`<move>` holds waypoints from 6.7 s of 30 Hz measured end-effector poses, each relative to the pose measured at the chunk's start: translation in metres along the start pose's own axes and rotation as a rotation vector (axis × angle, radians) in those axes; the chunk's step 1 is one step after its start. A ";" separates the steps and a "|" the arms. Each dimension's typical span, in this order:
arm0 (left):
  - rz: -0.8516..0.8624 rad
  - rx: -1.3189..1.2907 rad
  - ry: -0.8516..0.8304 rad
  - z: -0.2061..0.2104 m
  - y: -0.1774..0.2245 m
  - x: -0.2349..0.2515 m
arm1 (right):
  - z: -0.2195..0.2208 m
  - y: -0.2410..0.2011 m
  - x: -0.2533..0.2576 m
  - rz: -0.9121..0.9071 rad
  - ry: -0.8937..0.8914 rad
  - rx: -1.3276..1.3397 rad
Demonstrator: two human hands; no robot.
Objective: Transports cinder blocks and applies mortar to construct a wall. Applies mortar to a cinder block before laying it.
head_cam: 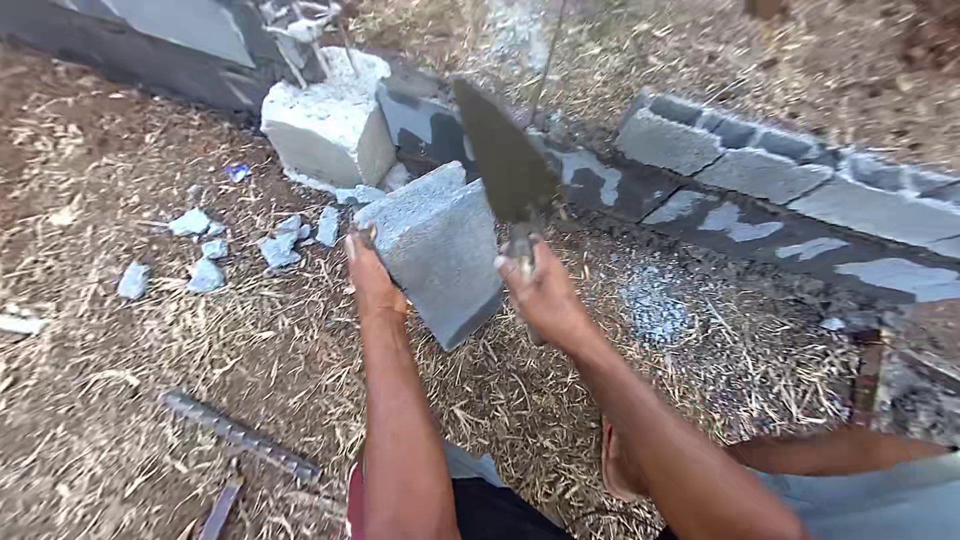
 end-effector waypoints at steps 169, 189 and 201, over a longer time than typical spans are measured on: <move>0.114 -0.081 -0.021 0.044 -0.030 -0.153 | -0.006 0.003 -0.117 0.039 0.077 -0.090; 0.091 -0.107 -0.042 0.052 -0.035 -0.178 | -0.003 -0.060 -0.102 -0.101 0.018 -0.281; 0.080 -0.034 -0.076 0.059 -0.042 -0.205 | -0.013 -0.032 -0.123 -0.041 0.079 -0.109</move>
Point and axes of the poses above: each hand's wrist, its own x-axis towards the middle knuckle, its own z-axis out of the palm, y = z × x, the point moved 4 cm from there along x, towards the middle knuckle, and after that the axes turned 13 degrees about x, right-handed, at the moved point
